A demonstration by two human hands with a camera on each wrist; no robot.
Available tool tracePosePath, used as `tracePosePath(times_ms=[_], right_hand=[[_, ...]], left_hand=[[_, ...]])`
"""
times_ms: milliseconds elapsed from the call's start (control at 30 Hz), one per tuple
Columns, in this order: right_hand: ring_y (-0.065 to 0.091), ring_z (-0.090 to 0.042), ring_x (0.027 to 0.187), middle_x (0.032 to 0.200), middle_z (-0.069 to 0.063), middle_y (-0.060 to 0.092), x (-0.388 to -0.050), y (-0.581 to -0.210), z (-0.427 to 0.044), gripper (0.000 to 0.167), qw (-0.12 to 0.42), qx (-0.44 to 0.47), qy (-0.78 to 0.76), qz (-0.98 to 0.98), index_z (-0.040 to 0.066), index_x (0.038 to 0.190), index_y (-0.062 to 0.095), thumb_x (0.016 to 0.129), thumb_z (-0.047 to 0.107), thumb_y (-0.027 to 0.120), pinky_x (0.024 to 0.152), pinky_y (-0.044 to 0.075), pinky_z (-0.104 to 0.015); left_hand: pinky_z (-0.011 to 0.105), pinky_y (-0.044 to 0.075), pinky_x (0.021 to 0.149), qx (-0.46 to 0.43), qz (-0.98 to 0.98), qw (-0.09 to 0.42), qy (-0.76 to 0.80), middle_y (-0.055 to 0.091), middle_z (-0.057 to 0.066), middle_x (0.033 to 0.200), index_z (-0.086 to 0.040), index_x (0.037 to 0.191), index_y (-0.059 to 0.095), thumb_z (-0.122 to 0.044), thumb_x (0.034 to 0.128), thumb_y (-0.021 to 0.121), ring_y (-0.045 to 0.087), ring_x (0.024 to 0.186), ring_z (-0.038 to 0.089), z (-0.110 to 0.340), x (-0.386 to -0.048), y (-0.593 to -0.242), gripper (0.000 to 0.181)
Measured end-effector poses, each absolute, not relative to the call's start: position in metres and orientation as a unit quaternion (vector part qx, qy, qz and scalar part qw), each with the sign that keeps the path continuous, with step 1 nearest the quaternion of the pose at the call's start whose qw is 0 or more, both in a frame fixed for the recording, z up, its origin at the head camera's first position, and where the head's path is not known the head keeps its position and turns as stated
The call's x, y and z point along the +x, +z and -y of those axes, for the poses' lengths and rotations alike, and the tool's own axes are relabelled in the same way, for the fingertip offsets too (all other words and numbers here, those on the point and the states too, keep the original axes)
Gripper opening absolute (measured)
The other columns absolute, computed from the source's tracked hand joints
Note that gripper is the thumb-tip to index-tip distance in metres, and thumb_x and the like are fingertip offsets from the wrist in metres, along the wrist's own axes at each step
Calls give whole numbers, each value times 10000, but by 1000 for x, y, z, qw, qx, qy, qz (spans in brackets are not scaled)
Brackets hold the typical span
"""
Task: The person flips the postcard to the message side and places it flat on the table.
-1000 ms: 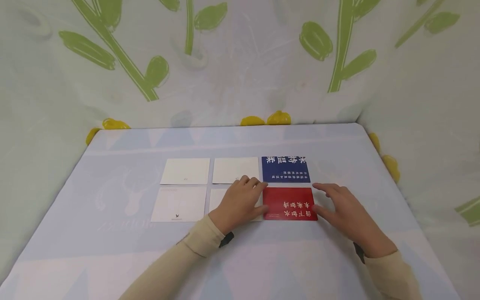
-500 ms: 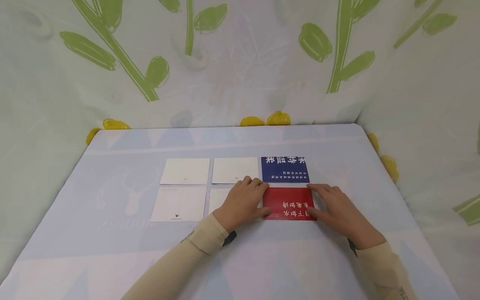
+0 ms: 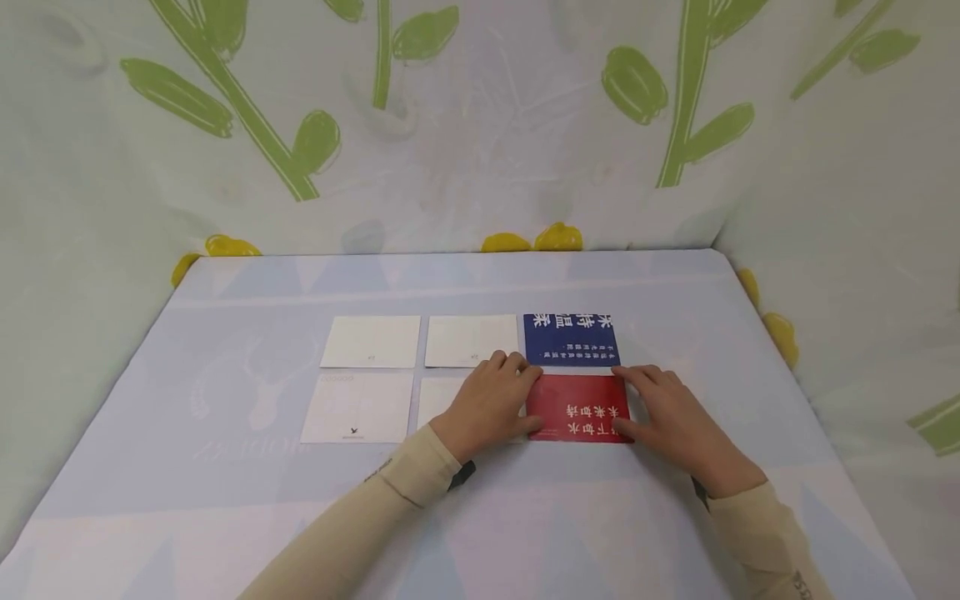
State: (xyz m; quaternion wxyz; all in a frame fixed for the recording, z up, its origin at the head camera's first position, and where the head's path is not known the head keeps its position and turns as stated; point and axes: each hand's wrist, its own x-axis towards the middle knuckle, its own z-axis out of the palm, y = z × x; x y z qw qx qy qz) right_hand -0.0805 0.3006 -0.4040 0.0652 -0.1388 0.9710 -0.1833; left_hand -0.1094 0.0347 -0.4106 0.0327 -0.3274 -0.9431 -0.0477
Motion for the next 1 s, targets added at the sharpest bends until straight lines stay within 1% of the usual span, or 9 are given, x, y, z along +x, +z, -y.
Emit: tracePosePath(times_ms=[133,300,400,500,567,633,833,900,1000], right_hand=[[521,-418,1141,1344,-257,515,-81,-403,-301,804,71,-126,-193,-971,18,1456,465,786,179,879,817,575,-521],[565,-354,1046,1310,-254,546,-80,-402,-301,839,84,-100,-215,-968,-17,1480,423,804,201,870,708,581,-386],[583,-291,961,1243,-238,607,-78,-400,-303,843,90,-88,-232,-965,-23,1494,396,823,204,853,649,550,-307],[585,-234,889,1168,-216,654,-75,-398,-306,830,90,-79,-239,-964,-10,1509,376,841,173,833,610,530,-263],[579,-222,872,1146,-207,661,-74,-398,-308,825,91,-73,-243,-963,-3,1519,367,851,159,822,596,519,-248],[572,-221,875,1139,-199,663,-72,-398,-310,810,91,-66,-248,-962,0,1520,373,860,163,814,595,510,-245],[575,-228,893,1098,-122,682,-70,-396,-318,660,86,-59,-260,-960,39,1435,509,881,248,800,632,495,-270],[576,-224,878,1037,-78,686,-69,-394,-321,581,84,-59,-260,-960,49,1366,574,882,277,801,629,489,-275],[571,-215,857,949,-19,676,-69,-394,-324,462,91,-55,-263,-959,63,1256,648,889,301,794,621,484,-273]], left_hand=[[283,491,866,-325,944,26,-54,605,63,1186,-97,1361,624,-528,868,741,526,1028,195,-37,-110,-409,664],[271,478,869,-321,945,22,-58,560,67,1200,-86,1407,584,-544,837,776,504,1042,189,-39,-111,-409,756],[261,474,837,-320,945,30,-65,546,71,1179,-80,1384,599,-540,829,784,502,1017,185,-39,-111,-410,744],[253,461,792,-317,944,32,-82,534,67,1134,-76,1321,638,-519,834,786,492,976,178,-38,-111,-412,675],[253,459,784,-313,945,31,-90,530,62,1126,-82,1297,645,-514,832,789,490,968,175,-37,-111,-413,651],[251,470,797,-310,946,32,-91,536,60,1140,-86,1314,633,-516,829,790,498,981,172,-37,-111,-414,666],[270,499,861,-297,950,17,-96,583,67,1213,-74,1468,496,-512,833,787,530,1033,176,-37,-110,-412,825],[279,508,867,-292,951,8,-103,618,65,1230,-69,1482,478,-503,845,778,545,1035,177,-37,-109,-411,827],[257,515,818,-283,949,-12,-137,678,51,1191,-62,1444,514,-460,873,767,569,979,168,-36,-110,-409,741]])
